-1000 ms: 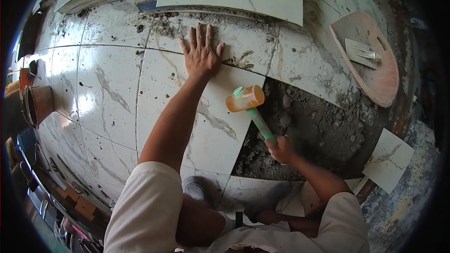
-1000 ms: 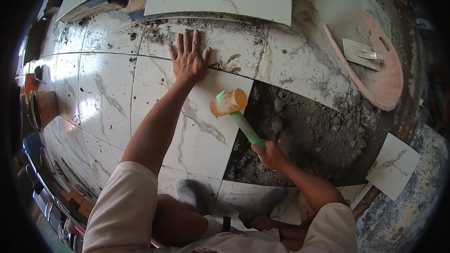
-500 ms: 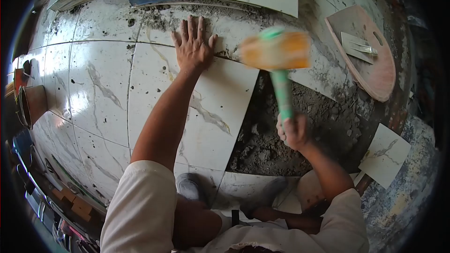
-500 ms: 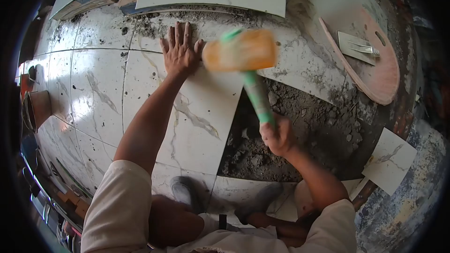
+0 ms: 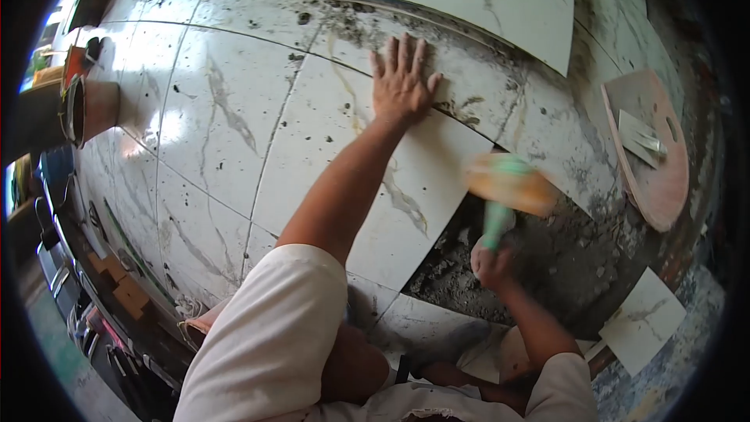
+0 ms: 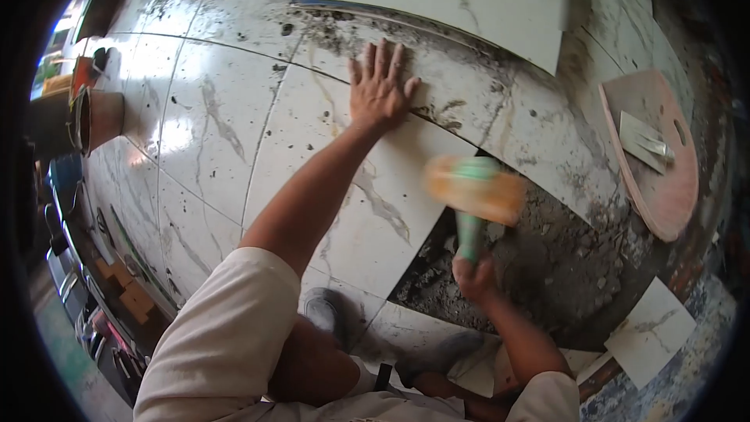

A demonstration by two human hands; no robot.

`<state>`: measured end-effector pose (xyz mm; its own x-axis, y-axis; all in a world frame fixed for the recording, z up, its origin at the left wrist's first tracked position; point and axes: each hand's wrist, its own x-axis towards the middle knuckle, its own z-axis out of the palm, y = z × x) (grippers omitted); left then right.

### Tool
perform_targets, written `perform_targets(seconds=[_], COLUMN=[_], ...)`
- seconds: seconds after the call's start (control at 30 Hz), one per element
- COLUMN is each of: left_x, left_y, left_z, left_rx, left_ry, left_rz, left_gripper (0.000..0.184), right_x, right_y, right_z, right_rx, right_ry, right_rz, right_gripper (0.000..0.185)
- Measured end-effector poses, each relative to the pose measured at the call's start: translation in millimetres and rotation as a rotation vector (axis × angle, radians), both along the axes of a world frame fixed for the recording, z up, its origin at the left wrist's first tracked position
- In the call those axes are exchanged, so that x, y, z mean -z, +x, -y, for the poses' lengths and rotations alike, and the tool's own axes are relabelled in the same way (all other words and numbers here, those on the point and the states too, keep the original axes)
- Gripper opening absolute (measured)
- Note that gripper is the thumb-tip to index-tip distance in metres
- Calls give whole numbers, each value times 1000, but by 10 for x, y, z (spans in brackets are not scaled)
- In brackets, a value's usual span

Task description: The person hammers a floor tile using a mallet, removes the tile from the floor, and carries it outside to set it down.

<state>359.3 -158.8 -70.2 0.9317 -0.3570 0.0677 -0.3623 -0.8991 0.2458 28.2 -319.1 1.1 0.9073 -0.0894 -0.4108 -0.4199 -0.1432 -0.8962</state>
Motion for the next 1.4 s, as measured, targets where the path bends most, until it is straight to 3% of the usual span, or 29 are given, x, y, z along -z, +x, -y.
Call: perform_targets(seconds=[0.07, 0.2, 0.3, 0.33, 0.4, 0.47, 0.53, 0.6, 0.67, 0.77, 0.8, 0.87, 0.9, 0.97, 1.0, 1.07, 1.1, 1.2, 1.27, 1.33, 1.4], left_x=[-10, -61, 7, 8, -38, -58, 5, 35, -24, -6, -1, 9, 6, -9, 28, 20, -5, 11, 35, 34, 84], left_y=[-1, -10, 59, 80, 272, 473, 612, 627, 607, 637, 629, 619, 616, 644, 644, 634, 647, 655, 675, 724, 795], left_z=[-1, -12, -90, -160, -512, -986, -1323, -1312, -1315, -1337, -1339, -1346, -1350, -1366, -1364, -1372, -1383, -1422, -1439, -1470, -1538], left_rx=[-5, -9, 25, 47, 99, -35, 23, 63, 54, 66, 70, 61, 68, 87, 88, 99, 117, 161, 178, 253, 323], left_ry=[-22, -16, -145, -263, -136, -1, 76, 93, 88, 64, 54, 41, 45, 31, 9, 21, 30, 31, 38, 88, 40], left_rz=[-20, -29, -90, -142, -65, 76, 72, 76, 52, 46, 45, 30, 16, 15, 32, 35, 8, 9, 17, -64, -80], left_gripper=[70, 70, 70, 69, 68, 69, 72, 76, 76, 77, 77, 77, 76, 72, 72, 72, 71, 71, 73, 76, 84], right_x=[-44, -701, -1072, -1059, -843, -346, 146, 207, -593, -780, -688, -163, -73, -97, -63, -707, -829, -534, 212, -43, -715], right_y=[-4, 594, 988, 998, 897, 503, 319, 290, 955, 1347, 1318, 806, 612, 582, 656, 1119, 1284, 1158, 456, 332, 663], right_z=[-5, -77, -361, -446, -598, -788, -889, -897, -996, -1177, -1263, -1285, -1251, -1312, -1239, -1301, -1323, -1535, -1289, -1390, -1528], right_rx=[-184, -14, 193, 182, 94, 33, -199, -117, 163, 330, 210, -14, -24, -174, -185, 84, 114, 180, -153, -107, 67], right_ry=[-213, -23, 125, 121, 68, 98, -174, -125, 100, 228, 230, 29, 21, -157, -161, 91, 173, 117, -195, -176, -52], right_rz=[-170, -239, 267, 277, 395, 41, -343, -257, -278, 235, 354, 60, 58, -319, -310, -220, -40, 230, -271, -264, -359], right_gripper=[41, 44, 54, 54, 54, 53, 51, 49, 52, 61, 58, 57, 57, 55, 55, 56, 57, 62, 56, 49, 47])
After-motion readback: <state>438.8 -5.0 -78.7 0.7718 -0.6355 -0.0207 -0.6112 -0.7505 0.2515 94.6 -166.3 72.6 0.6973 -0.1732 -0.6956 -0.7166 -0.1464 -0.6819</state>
